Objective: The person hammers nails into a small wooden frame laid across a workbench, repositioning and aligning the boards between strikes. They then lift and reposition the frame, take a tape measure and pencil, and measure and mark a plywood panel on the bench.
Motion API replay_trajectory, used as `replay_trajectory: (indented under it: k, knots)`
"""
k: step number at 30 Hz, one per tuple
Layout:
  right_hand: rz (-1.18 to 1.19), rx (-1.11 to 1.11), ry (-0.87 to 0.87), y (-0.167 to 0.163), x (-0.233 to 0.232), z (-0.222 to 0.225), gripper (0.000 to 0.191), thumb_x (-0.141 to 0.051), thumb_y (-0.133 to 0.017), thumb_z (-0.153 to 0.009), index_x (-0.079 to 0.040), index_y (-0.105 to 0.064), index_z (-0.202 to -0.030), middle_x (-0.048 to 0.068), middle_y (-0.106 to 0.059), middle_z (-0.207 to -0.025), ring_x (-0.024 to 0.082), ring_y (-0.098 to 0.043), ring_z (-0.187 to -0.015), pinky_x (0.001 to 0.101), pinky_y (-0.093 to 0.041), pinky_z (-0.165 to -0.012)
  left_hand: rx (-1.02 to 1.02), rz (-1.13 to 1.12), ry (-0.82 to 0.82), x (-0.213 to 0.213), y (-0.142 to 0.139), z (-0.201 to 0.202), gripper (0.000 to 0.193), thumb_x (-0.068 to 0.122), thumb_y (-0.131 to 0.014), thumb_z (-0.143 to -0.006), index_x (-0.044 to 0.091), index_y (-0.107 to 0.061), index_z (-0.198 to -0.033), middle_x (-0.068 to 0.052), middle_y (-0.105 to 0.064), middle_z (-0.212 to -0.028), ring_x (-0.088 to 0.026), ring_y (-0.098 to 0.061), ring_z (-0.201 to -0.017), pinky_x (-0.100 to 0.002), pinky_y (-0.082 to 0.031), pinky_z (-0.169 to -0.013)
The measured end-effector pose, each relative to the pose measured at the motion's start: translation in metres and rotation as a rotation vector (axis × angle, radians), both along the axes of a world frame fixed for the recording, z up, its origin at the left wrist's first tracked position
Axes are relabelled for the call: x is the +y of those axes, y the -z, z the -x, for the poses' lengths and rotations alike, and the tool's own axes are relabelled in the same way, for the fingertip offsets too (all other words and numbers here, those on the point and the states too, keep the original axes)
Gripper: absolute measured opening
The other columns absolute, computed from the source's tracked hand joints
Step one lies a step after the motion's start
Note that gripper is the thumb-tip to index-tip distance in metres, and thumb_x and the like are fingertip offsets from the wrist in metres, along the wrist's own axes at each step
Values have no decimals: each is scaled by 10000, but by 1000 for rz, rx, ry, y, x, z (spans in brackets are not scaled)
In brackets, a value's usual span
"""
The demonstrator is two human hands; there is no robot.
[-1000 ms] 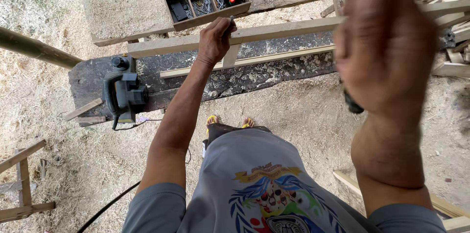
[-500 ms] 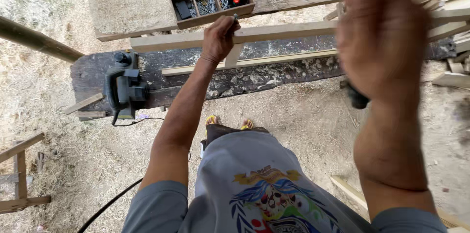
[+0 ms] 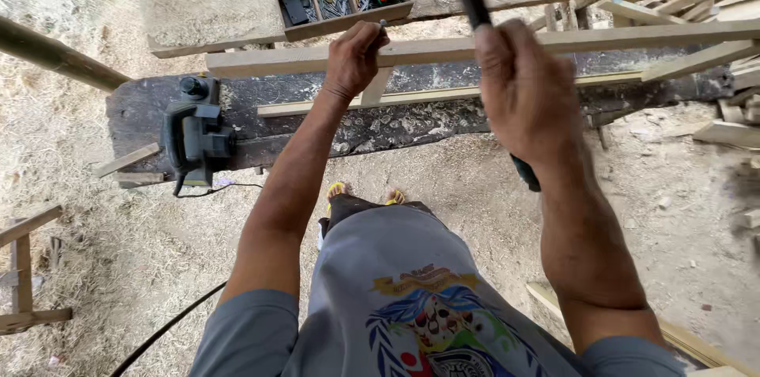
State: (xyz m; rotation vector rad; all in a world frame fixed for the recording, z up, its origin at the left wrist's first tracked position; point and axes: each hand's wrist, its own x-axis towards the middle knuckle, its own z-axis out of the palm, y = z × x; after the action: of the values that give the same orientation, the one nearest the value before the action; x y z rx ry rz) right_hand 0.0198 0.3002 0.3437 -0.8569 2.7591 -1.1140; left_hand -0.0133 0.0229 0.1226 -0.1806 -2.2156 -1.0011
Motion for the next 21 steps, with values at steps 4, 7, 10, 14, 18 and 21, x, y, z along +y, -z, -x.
replay_trajectory:
  k: [4,7,10,14,18,21]
  knots:
    - [413,231,-72,-19,-20,-9,471,-476,-365,-1212,-57,-549,-1100,17,-514,-652,98,-556,-491,289,-441,-433,25,-10,27,1,1,2,114,93,-700,-992,68,-595,-955,-68,-688,-897,-230,-717,-763,-370,-578,-625]
    - [37,-60,21,11,-41,-6,465,-502,-308,-1135,-92,-525,-1103,-28,-524,-601,84,-534,-434,285,-422,-352,28,-6,40,1,2,1,101,83,-685,-995,73,-591,-959,-62,-686,-901,-225,-721,-772,-366,-582,-629]
    - [-277,-208,2,44,-44,3,542,-554,-321,-1046,-58,-536,-1066,13,-544,-534,103,-551,-394,321,-405,-316,-1,3,33,1,-1,-1,96,96,-691,-995,73,-599,-979,-66,-668,-887,-234,-697,-756,-390,-554,-611]
    - [-265,-270,69,56,-27,15,556,-567,-307,-1093,-84,-575,-1028,3,-518,-647,123,-477,-440,317,-394,-339,-97,28,27,2,-6,-1,107,125,-675,-1031,80,-587,-988,-71,-639,-885,-232,-657,-735,-398,-542,-613]
    - [-174,-328,138,62,-23,18,543,-568,-304,-1068,-90,-560,-1068,-9,-519,-637,94,-477,-428,271,-386,-323,-43,20,55,2,-7,0,185,168,-706,-1008,36,-579,-987,-103,-607,-863,-234,-630,-734,-399,-533,-623]
    - [-312,-485,177,82,-26,14,566,-570,-296,-1069,-66,-552,-1091,22,-536,-634,138,-492,-430,300,-405,-330,-98,-139,38,2,-5,2,161,140,-696,-1010,28,-606,-937,-82,-653,-856,-185,-672,-723,-359,-542,-630]
